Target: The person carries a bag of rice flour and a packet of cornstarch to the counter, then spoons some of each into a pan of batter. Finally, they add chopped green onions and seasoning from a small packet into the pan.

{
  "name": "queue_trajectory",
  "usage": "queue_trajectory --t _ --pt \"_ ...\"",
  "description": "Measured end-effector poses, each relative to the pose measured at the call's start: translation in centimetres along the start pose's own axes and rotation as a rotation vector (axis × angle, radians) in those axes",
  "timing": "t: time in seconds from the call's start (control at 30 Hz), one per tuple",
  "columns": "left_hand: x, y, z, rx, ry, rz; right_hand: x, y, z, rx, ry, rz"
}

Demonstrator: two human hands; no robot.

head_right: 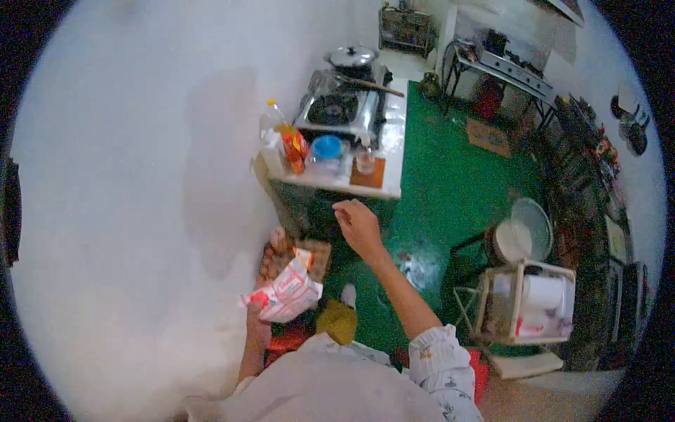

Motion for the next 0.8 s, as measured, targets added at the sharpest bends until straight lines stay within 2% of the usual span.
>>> queue_trajectory --t 0.07,0.1,0.13,0.17,0.2,0.3,0.37,0.4,0.53,0.6,0.7,0.8 --pt "-5.2 1.3 1.6 -0.235 0.052 -0.217 -7.2 5.9 -4.5 0.075 -0.016 -0.018" --pt "-5.6 1.7 0.5 -0.22 0.065 -0.22 -9.1 7.2 -6.9 0.229 -0.102 0.03" --pt "-6.8 2.7 -1.6 -0.086 0.064 -0.104 -11.6 9.3 -9.8 0.379 -0.191 0.061" --pt "-8.6 3.1 -2.8 0.039 0.059 0.006 -13.9 11.7 -11.9 0.373 -0.201 0.052" --pt "-10.5 3.4 -2.6 -0.104 0.034 -0.051 -15.8 13.6 -14.1 0.381 -0.216 0.099" --pt "-14.4 4.8 -4.6 0.042 0.137 -0.011 -20.1 17.8 -19.2 0.403 -0.304 0.181" --pt "-13.7 4.6 -4.2 -0.011 0.176 0.007 -20.0 18.8 -21.6 0.524 -0.28 0.294" --pt "-14.5 4.8 -4.2 -0.025 0.191 -0.004 -20.6 20.2 -23.0 0.631 -0.384 0.244" --pt "-16.0 4.9 -3.4 0.017 0.206 -0.062 -21.0 21.2 -23.6 0.772 -0.339 0.288" --pt "-16.7 4.9 -3.5 0.038 0.218 -0.064 -20.6 21.6 -24.5 0.838 -0.467 0.385" --pt "-17.6 5.7 -4.7 0.048 0.241 -0.075 -20.6 21.5 -24.4 0.812 -0.492 0.392" --pt "-18.8 5.5 -4.7 0.026 0.276 -0.051 -21.4 21.2 -24.0 0.792 -0.388 0.364"
Point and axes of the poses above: each hand's wrist, its own x-axis away from the middle knuckle, its own z-axis out of the back of the hand, y = z × x, the point moved 9 cm from there along -x, towards the middle knuckle, and after that the axes turned 2 degrees about -x, right-handed, at the moved point
